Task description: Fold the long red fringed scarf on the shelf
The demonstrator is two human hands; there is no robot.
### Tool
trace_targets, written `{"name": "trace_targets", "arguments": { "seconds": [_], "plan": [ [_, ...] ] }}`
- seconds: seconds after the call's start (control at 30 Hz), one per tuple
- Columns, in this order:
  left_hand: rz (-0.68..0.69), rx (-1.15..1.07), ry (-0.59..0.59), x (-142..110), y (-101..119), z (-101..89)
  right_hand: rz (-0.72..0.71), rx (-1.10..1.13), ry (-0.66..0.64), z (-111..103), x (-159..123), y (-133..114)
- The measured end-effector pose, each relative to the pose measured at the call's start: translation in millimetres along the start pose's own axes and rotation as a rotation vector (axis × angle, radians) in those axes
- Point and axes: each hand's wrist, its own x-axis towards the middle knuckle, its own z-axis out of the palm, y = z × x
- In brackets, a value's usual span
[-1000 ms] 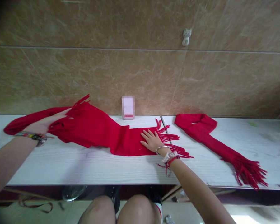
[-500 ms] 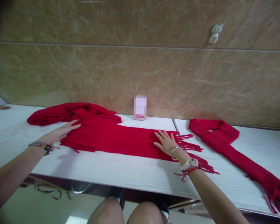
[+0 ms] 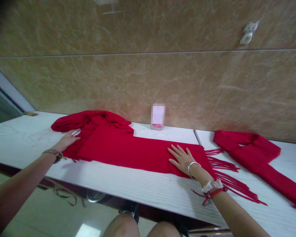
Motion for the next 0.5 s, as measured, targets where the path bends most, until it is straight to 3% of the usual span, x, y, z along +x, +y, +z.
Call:
{"name": "trace_targets", "arguments": {
  "seconds": [0.13,0.27,0.3,0.37,0.43,0.5],
  "plan": [
    [0.081,0.088,0.155,-9.0,12.6,12.3,-0.012,-0.014,0.008,2.6,1.8,3.6],
    [0.360,0.251,0.048,-7.9,20.5,29.0,-0.042,0.000,0.040,5.0,1.0,6.4],
    [0.342,0.295,0.018,-6.0,17.0,31.4,-0.045,0.003,0.041,4.9,-0.7,7.8],
    [0.180,0.333,-0.002,-1.9,5.0,32.0,-0.040,0.007,0.031,4.1,-5.8,11.5],
    [0.026,0.329,0.018,1.7,-7.1,27.8,-0.027,0.005,0.012,2.7,-11.4,15.7],
    [-0.032,0.333,0.069,4.0,-11.3,22.1,-0.012,0.004,-0.002,1.1,-15.2,19.0]
  ]
}}
